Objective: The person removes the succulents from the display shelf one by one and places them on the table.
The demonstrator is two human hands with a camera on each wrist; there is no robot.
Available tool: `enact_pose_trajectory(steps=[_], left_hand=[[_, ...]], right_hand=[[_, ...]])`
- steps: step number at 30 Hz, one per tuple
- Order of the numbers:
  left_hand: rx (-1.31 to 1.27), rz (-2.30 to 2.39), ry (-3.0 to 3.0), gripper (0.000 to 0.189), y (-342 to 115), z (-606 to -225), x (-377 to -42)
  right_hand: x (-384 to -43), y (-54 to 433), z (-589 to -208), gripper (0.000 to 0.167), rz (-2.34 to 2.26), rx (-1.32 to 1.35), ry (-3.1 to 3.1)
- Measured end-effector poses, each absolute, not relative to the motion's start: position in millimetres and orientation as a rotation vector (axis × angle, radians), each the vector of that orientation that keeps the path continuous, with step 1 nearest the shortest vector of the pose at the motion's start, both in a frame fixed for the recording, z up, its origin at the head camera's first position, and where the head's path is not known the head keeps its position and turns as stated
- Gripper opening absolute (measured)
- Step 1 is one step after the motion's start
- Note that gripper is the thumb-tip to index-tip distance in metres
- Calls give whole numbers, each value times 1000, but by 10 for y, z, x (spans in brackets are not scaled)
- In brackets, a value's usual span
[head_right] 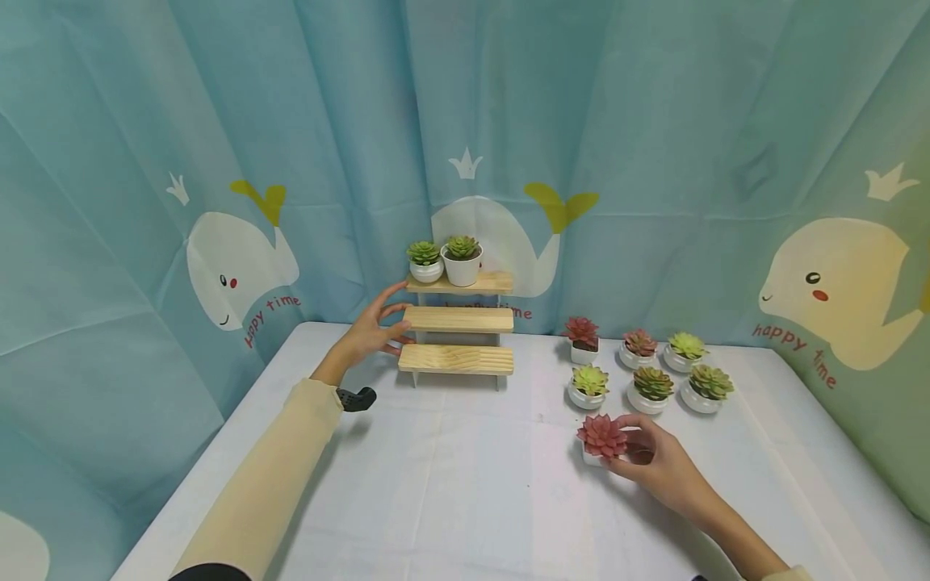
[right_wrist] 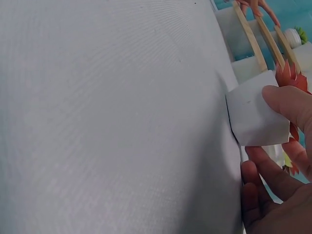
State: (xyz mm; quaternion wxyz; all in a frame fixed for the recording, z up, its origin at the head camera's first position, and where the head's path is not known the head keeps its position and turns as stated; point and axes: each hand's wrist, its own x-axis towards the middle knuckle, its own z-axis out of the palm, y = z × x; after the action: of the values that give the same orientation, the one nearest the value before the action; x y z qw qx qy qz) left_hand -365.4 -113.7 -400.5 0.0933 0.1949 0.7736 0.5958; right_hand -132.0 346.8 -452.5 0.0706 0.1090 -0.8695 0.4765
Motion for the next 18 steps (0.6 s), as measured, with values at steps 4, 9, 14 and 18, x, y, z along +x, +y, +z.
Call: enact_pose_trajectory(steps=[4,9,14,18], left_hand=[[582,1770,2287,77,-1135,-4004,-3654],[577,1791,2242,79,-1136,-4014,-3676],[576,1785,2256,78,-1134,-4018,-3683],[587,1771,2288,77,-1135,-4019,-3668]], right_hand=[[-1316,3475,-4528,50,1453,307,-2633],[-1311,3479,-4521,52,1435,304,-2658],[-1310,3480,-4527,52,1422,316,-2662],[-1308,3479,-4516,53,1421,296,-2681]])
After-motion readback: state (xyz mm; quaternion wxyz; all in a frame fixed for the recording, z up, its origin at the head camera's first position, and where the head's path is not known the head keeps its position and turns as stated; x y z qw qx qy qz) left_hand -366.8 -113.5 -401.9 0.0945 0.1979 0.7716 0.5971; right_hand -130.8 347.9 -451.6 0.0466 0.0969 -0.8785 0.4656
